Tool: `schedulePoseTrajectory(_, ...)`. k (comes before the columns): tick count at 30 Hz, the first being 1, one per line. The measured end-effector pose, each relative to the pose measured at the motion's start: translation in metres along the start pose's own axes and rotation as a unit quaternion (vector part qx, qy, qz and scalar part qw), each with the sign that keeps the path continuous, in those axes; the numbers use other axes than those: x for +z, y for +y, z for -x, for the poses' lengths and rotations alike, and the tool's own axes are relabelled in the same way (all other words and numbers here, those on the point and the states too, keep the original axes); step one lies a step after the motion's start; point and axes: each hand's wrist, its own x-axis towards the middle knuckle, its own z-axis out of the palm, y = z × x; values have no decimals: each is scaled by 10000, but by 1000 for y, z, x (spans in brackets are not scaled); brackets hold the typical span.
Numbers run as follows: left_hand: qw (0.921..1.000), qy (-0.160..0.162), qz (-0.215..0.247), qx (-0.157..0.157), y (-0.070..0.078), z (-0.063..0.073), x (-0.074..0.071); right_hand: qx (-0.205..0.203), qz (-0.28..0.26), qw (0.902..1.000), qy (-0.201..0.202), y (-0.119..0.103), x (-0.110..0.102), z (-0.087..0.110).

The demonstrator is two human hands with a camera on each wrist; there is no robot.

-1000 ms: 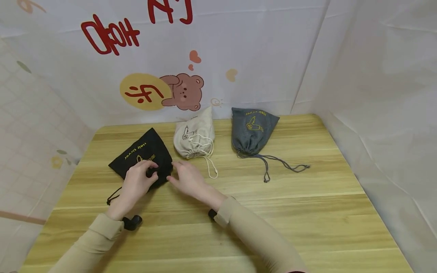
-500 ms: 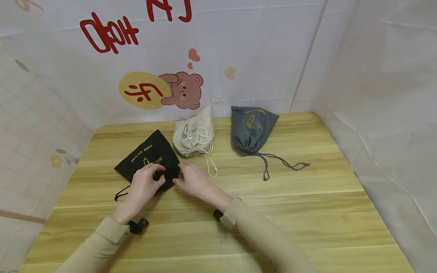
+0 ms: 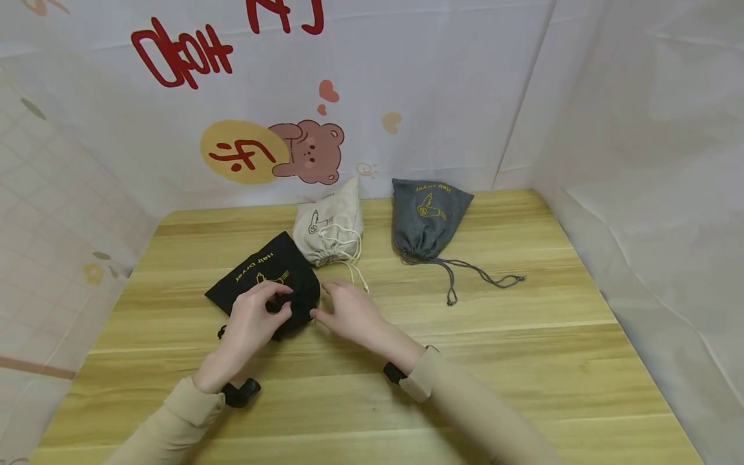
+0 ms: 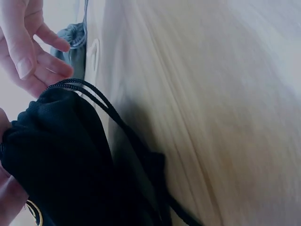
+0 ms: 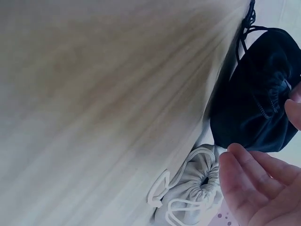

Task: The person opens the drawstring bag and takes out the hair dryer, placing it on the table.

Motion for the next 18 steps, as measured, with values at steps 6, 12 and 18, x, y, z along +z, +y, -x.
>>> schedulePoseTrajectory(6, 9999, -5, 136, 22, 10, 1, 6, 109, -167, 9998, 43, 3, -3, 9)
schedulePoseTrajectory(12, 9997, -69, 71, 238, 20, 8, 14, 207, -311, 9993, -86, 10, -4, 16)
schedulePoseTrajectory(18, 9987, -355, 96, 341, 29, 16, 20, 461, -421, 9977, -258, 15, -5, 24)
